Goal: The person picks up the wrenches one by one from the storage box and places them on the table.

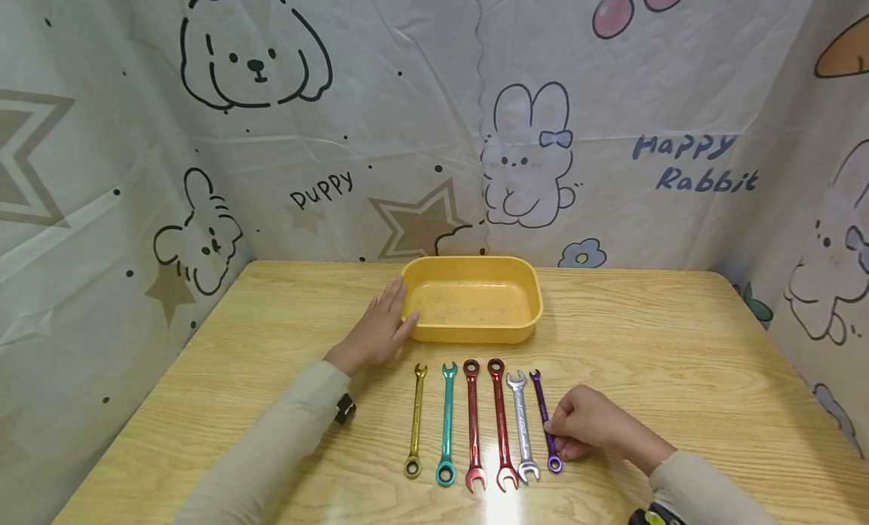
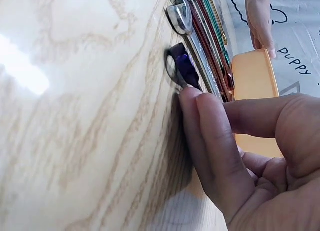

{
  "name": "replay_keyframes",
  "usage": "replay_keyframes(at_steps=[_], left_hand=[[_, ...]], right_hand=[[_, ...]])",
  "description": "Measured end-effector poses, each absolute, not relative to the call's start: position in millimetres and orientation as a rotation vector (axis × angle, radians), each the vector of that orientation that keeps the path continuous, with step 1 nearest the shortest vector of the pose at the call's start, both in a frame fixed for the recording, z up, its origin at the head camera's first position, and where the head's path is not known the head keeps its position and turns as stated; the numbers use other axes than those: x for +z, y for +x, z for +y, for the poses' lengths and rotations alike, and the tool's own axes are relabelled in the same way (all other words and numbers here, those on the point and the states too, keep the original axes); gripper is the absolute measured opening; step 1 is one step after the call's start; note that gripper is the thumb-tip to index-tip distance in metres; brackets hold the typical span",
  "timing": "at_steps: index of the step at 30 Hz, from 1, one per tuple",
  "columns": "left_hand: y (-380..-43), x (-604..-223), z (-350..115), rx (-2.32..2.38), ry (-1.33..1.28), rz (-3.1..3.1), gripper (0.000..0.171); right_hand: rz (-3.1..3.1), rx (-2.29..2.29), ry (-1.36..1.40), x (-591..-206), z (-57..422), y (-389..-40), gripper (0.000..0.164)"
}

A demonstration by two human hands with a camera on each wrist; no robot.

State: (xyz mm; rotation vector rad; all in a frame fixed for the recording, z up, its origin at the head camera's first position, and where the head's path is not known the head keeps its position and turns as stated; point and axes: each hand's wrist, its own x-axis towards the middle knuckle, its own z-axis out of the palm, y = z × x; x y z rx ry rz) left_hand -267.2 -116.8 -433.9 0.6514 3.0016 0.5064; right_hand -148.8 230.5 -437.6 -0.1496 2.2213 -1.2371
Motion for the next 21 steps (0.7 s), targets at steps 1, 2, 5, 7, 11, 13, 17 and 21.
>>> replay_keyframes(at_steps=[1, 2, 5, 7, 11, 13, 17, 21], left_hand=[[-267.5, -433.8, -116.4, 0.505, 0.650, 3.001, 0.072], [-267.8, -434.0, -116.2, 0.506, 0.650, 3.000, 0.072], [-268.3, -434.2, -115.3, 0.510, 0.655, 3.003, 0.072], [-268.6, -434.5, -115.0, 0.507, 0.655, 3.006, 0.072], [-268.5, -434.8, -115.2, 0.509, 0.657, 3.009, 0.072], [-268.5, -435.2, -115.7, 0.505, 0.659, 3.009, 0.072], [-268.8, -435.3, -116.6, 0.502, 0.653, 3.011, 0.072], [-267.7, -435.8, -118.0, 0.482, 0.639, 3.016, 0.073]], right_hand=[[2.231, -1.226, -0.149, -437.9, 230.4, -149.1, 0.019], [2.240, -1.216, -0.149, -438.1, 230.3, -149.3, 0.019], [2.266, -1.196, -0.146, -438.1, 230.0, -149.8, 0.020], [2.274, -1.191, -0.146, -437.9, 229.7, -149.7, 0.020], [2.271, -1.198, -0.141, -436.8, 228.6, -149.2, 0.020], [2.268, -1.198, -0.132, -436.1, 227.9, -149.1, 0.020], [2.277, -1.195, -0.118, -435.0, 226.6, -149.5, 0.020], [2.282, -1.202, -0.140, -435.4, 226.0, -150.0, 0.019]])
